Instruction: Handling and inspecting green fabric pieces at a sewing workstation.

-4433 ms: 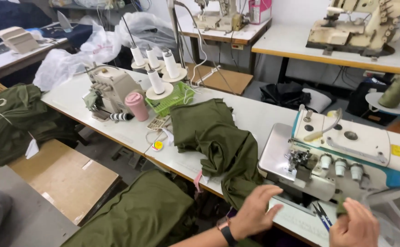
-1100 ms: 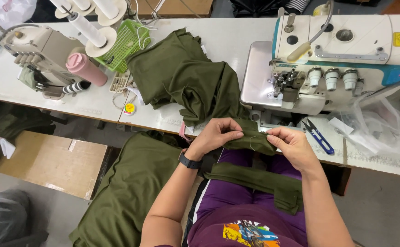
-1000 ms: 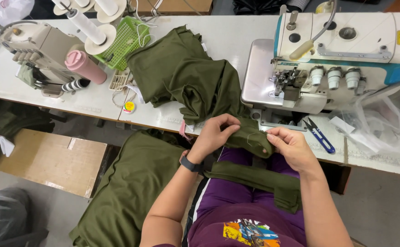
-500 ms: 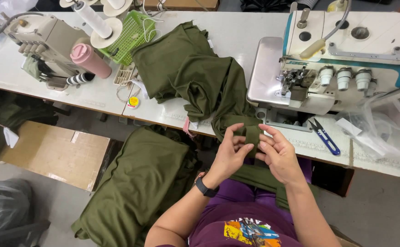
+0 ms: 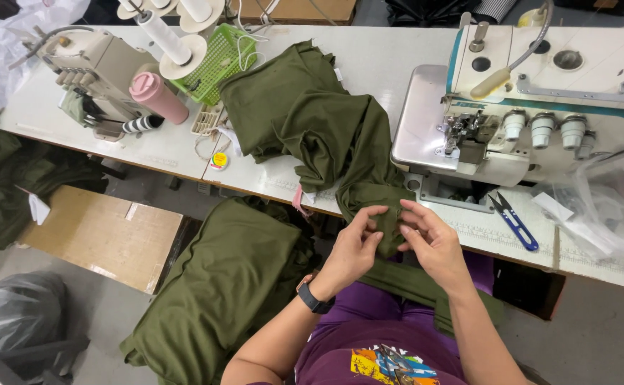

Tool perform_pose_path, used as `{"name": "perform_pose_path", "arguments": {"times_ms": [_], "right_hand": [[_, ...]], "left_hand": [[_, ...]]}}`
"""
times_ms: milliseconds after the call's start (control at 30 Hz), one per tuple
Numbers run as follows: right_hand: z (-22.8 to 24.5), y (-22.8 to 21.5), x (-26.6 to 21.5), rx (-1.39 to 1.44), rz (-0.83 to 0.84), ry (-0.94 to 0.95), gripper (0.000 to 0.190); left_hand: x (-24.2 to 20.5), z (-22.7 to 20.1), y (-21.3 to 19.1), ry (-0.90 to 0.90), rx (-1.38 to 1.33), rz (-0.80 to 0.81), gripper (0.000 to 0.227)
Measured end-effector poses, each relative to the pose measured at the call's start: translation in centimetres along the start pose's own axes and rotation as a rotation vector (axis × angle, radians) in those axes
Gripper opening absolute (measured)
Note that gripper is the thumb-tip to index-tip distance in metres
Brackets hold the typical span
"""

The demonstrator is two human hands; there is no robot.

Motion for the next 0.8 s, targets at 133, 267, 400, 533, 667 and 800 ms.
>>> {"name": "perform_pose_path", "arguments": {"times_ms": [133, 267, 400, 533, 667, 800], "right_hand": [[-3.8, 0.6, 1.3, -0.094, 0.013, -0.138, 0.05], [-3.3, 1.1, 1.2, -0.262, -0.045, -0.327, 0.035], [-3.9, 0.4, 1.2, -0.409, -0.142, -0.389, 0.021], [-1.6, 1.0, 0.5, -0.381, -0.138, -0.499, 0.024], [-2.8, 1.3, 0.4, -0.49, -0.13, -0.534, 0.022], [-2.5, 1.2, -0.2, -0.657, -0.167, -0.638, 0.024]], "left_hand": [[0.3, 0.4, -0.5, 0.08, 0.017, -0.007, 0.038], [-0.2, -2.3, -0.3, 0.23, 0.077, -0.042, 0.021], [-0.4, -2.6, -0.8, 0.209, 0.433, -0.105, 0.055], [0.4, -1.4, -1.2, 0.268, 0.586, -0.215, 0.045], [0.1, -1.8, -1.4, 0.469, 0.593, -0.288, 0.023], [1.4, 0.8, -1.2, 0.428, 0.433, -0.202, 0.029]]}}
Point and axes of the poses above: each hand's wrist, its own x-axis towards the middle knuckle, its own y-axis out of the palm, z = x × y, the point moved 8 cm from there along x, towards the middle knuckle, and after that the axes turned 6 degrees about -x, right-handed, at the moved point
